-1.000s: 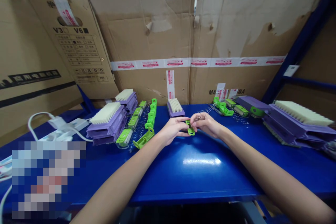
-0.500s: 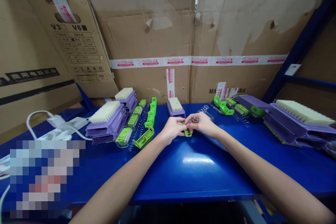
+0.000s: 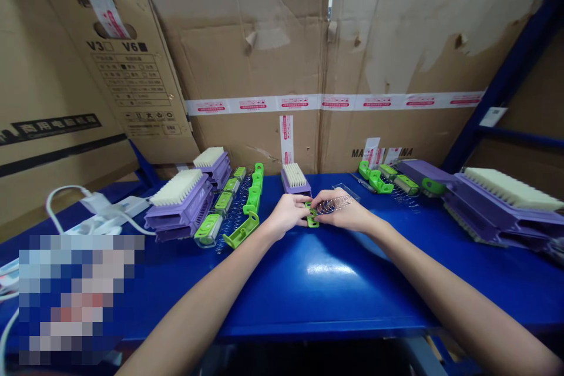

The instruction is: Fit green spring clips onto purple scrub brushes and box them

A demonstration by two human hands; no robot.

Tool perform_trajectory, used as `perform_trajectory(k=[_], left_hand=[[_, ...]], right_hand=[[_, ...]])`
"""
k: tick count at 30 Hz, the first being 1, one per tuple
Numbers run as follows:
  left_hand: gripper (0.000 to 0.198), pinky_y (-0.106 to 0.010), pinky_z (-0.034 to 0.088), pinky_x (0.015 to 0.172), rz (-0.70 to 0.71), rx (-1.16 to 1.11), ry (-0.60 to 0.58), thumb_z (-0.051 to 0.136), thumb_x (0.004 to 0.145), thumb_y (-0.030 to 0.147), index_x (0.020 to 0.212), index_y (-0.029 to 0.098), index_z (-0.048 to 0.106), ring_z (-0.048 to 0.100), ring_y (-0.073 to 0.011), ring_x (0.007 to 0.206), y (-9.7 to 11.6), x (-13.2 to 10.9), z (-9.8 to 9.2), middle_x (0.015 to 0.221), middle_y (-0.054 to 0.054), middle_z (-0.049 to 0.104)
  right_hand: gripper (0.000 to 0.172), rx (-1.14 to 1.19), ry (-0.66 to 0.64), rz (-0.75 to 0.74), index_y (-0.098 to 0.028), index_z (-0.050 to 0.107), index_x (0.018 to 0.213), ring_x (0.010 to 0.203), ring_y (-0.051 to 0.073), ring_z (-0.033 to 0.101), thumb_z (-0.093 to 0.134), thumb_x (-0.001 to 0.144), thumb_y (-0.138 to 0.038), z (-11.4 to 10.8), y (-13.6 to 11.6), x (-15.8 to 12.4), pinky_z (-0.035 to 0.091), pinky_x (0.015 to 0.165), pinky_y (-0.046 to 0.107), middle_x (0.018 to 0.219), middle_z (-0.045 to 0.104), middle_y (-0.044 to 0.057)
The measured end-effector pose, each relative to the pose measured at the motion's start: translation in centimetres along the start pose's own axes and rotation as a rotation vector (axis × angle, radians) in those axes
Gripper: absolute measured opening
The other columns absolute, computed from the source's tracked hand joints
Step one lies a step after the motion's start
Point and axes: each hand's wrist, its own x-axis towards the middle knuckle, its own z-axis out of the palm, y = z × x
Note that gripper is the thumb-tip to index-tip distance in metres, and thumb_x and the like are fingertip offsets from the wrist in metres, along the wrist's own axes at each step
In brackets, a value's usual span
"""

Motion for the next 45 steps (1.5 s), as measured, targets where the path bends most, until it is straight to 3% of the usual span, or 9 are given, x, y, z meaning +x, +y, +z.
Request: perform_trajectory(k=[9, 14, 20, 26, 32, 37, 45], left_hand=[[0.040, -0.027, 0.056, 0.063, 0.037, 0.019, 0.013, 0.062, 0.072, -0.002, 0.112, 0.004, 0.061, 0.066, -0.0141, 0.064, 0.0, 0.2, -0.1, 0.077, -0.009, 0.069], [0.038, -0.026, 0.055, 0.065, 0.038, 0.001, -0.068, 0.059, 0.068, -0.007, 0.103, 0.007, 0.065, 0.066, -0.0133, 0.065, 0.2, 0.0, -0.2, 0.076, -0.007, 0.069], [0.042, -0.026, 0.052, 0.065, 0.083, 0.034, -0.142, 0.059, 0.060, -0.006, 0.098, 0.011, 0.067, 0.065, -0.0135, 0.070, -0.2, 0.2, -0.4, 0.080, -0.005, 0.069], [0.033, -0.020, 0.044, 0.059, 0.179, 0.104, -0.195, 0.056, 0.056, -0.001, 0.085, 0.009, 0.067, 0.061, -0.0115, 0.066, -1.0, 0.8, -0.6, 0.074, -0.004, 0.067], [0.029, -0.020, 0.041, 0.059, 0.188, 0.177, -0.186, 0.050, 0.052, -0.002, 0.075, 0.010, 0.063, 0.060, -0.0126, 0.067, -0.8, 0.9, -0.8, 0.072, -0.002, 0.066], [0.032, -0.024, 0.044, 0.068, 0.188, 0.182, -0.256, 0.056, 0.056, -0.001, 0.084, 0.010, 0.064, 0.063, -0.0167, 0.079, -0.7, 0.9, -1.0, 0.083, -0.006, 0.069], [0.031, -0.024, 0.043, 0.068, 0.126, 0.205, -0.364, 0.060, 0.060, 0.003, 0.089, 0.011, 0.063, 0.063, -0.0169, 0.080, -0.8, 1.3, -1.8, 0.084, -0.007, 0.069]], right_hand=[[0.018, -0.016, 0.027, -0.073, -0.020, 0.066, 0.087, 0.076, 0.015, 0.063, 0.063, 0.070, -0.017, -0.3, 0.6, 0.0, 0.047, 0.071, 0.027, 0.085, 0.068, 0.001], [0.019, -0.083, 0.015, -0.166, -0.020, 0.066, 0.091, 0.082, 0.015, 0.063, 0.060, 0.073, -0.015, -0.3, 0.7, -0.1, 0.046, 0.077, 0.027, 0.091, 0.069, 0.002], [0.016, -0.186, 0.029, -0.206, -0.019, 0.064, 0.089, 0.080, 0.016, 0.061, 0.059, 0.074, -0.012, 0.0, 0.4, 0.0, 0.045, 0.074, 0.028, 0.088, 0.066, 0.003], [0.015, -0.201, 0.030, -0.209, -0.019, 0.061, 0.085, 0.078, 0.015, 0.058, 0.059, 0.074, -0.008, 0.5, -0.3, 0.0, 0.043, 0.071, 0.026, 0.085, 0.061, 0.003], [0.016, -0.241, 0.060, -0.102, -0.019, 0.061, 0.082, 0.082, 0.016, 0.052, 0.067, 0.070, -0.010, 1.1, -0.8, 0.2, 0.042, 0.075, 0.028, 0.086, 0.051, 0.002], [0.017, -0.184, 0.046, 0.027, -0.019, 0.059, 0.080, 0.078, 0.014, 0.051, 0.071, 0.068, -0.015, 1.3, -0.8, 0.1, 0.043, 0.074, 0.028, 0.090, 0.045, 0.001], [0.021, -0.250, 0.021, 0.068, -0.019, 0.057, 0.081, 0.077, 0.014, 0.049, 0.072, 0.067, -0.015, 1.2, -1.0, 0.0, 0.040, 0.073, 0.027, 0.087, 0.045, 0.001]])
